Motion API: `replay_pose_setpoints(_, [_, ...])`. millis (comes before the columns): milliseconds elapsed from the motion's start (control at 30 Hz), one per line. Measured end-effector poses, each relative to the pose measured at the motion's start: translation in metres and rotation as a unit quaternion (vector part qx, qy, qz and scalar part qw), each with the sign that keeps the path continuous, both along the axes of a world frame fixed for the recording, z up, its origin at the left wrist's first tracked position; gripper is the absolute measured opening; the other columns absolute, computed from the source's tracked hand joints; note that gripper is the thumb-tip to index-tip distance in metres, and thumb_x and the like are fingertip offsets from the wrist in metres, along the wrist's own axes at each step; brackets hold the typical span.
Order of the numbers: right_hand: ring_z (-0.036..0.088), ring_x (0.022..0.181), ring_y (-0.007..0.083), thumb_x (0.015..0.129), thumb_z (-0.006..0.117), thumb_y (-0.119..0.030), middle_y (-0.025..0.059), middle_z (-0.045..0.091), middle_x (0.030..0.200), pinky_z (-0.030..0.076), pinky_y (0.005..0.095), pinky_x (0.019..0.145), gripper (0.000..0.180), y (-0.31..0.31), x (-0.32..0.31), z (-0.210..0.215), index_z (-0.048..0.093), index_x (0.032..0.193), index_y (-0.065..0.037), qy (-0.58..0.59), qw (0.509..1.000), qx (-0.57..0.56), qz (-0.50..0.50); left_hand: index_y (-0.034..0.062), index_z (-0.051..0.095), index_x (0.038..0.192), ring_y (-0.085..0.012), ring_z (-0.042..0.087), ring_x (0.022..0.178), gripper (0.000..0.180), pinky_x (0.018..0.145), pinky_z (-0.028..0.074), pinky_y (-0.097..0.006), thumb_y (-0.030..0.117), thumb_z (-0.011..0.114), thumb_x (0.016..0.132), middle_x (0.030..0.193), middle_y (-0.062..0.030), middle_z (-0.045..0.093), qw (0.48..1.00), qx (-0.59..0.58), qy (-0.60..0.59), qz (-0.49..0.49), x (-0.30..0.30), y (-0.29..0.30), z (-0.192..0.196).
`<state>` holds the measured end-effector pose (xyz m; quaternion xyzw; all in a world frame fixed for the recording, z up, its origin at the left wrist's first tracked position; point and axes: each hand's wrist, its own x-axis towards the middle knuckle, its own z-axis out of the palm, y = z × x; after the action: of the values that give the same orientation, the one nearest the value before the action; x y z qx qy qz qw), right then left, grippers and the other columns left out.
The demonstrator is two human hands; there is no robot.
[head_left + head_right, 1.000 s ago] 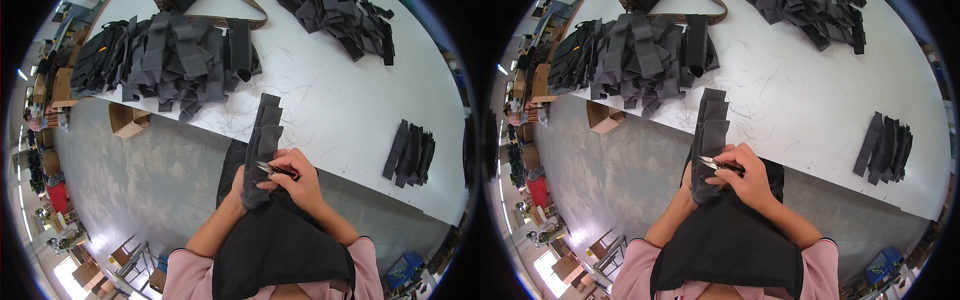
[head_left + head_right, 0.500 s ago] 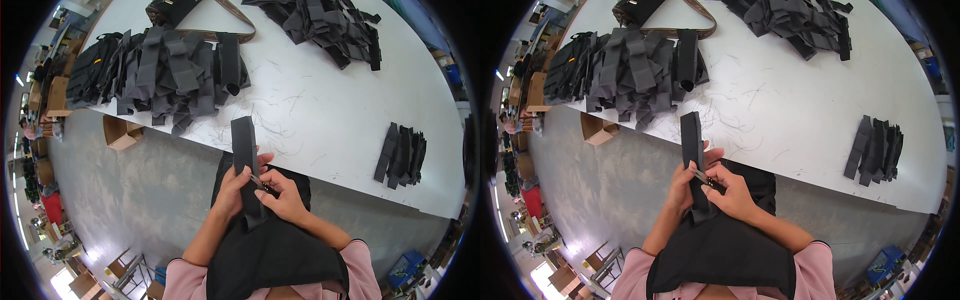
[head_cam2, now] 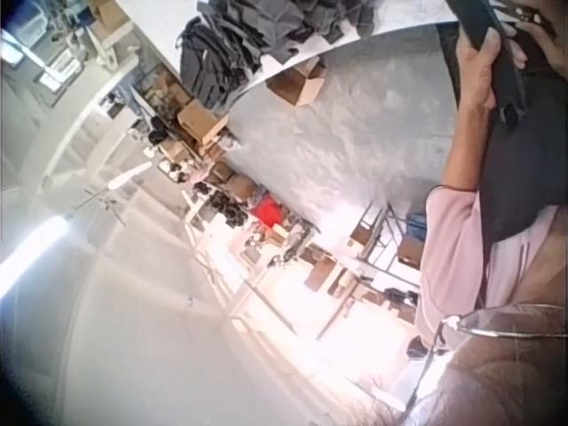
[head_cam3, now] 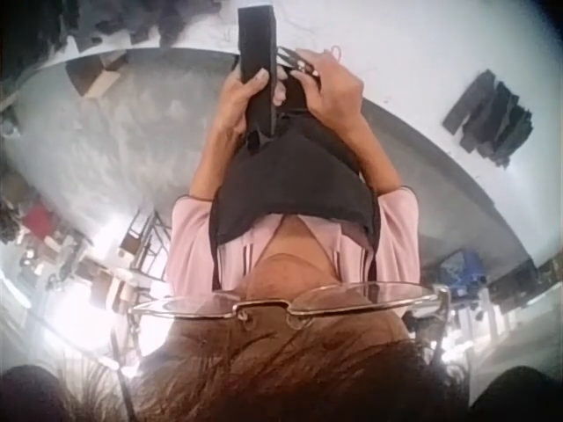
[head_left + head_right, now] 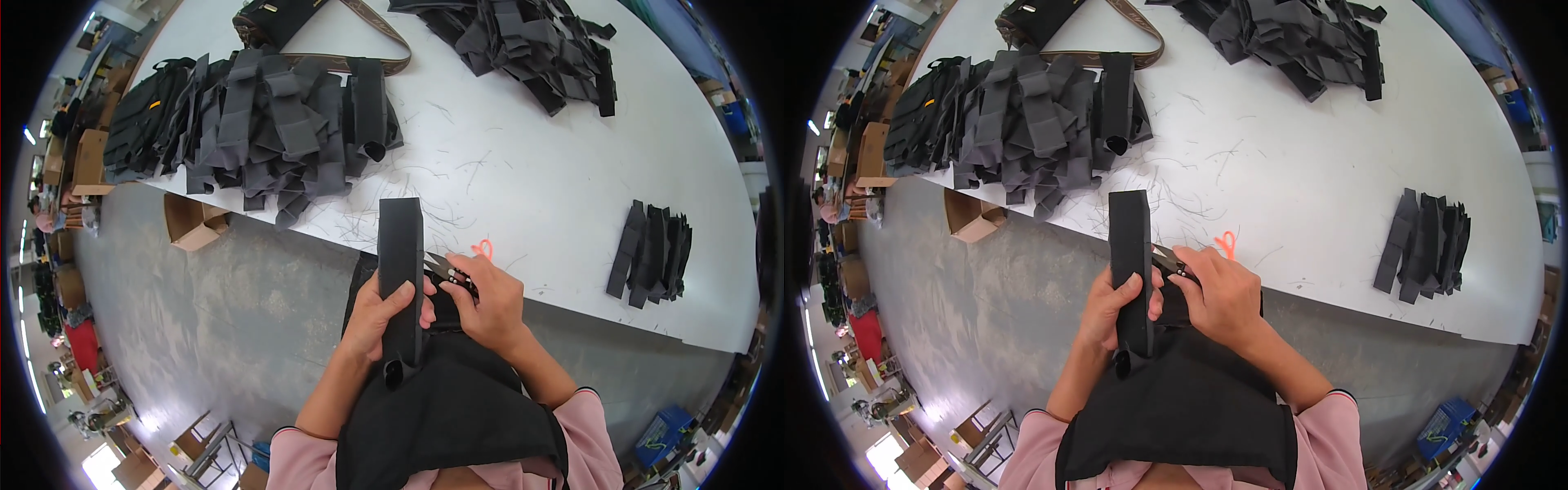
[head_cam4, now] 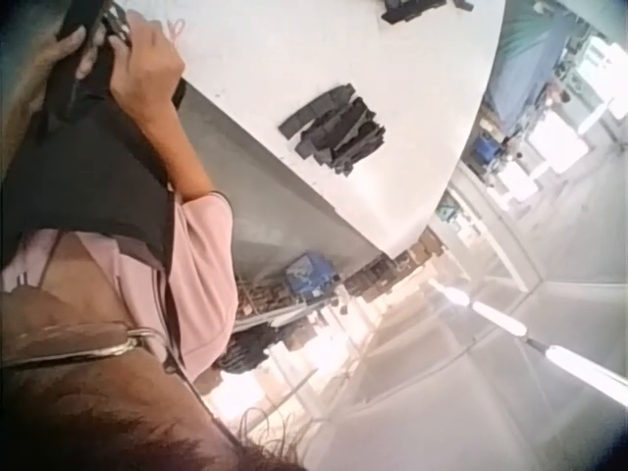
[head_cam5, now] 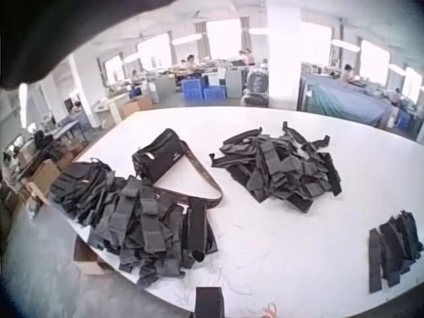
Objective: Trimming the ends of black fabric strips using scissors in a factory environment.
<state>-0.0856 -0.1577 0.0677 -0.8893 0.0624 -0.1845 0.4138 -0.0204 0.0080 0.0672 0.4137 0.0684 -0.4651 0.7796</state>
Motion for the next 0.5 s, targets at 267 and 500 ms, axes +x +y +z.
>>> replay_pose_setpoints(267, [0.056,0.054,0.0216,0.074,0.069,-0.009,0.006,0.057,0.069,0.042,0.0298,0.048,0.026,-0.004,0.0,-0.002,0.062,0.099,-0.007,0.002,1.0,-0.025,0.013,0.0004,0.049,0.104,-0.018,0.06,0.065,0.022,0.058,0.051,-0.029,0.014,0.058,0.089,0.091,-0.0114,0.06,1.0,0.003,0.015,0.003,-0.002,-0.001,0.004])
replay_pose_setpoints(500, [0.06,0.06,0.023,0.074,0.069,-0.004,0.009,0.062,0.075,0.045,0.0293,0.053,0.024,-0.004,-0.009,-0.009,0.063,0.097,-0.005,-0.009,0.988,0.148,-0.038,-0.0031,0.048,0.105,-0.0181,0.058,0.06,0.028,0.052,0.048,-0.028,0.016,0.06,0.088,0.088,-0.0122,0.058,1.0,0.022,0.011,-0.01,0.0,-0.001,0.007])
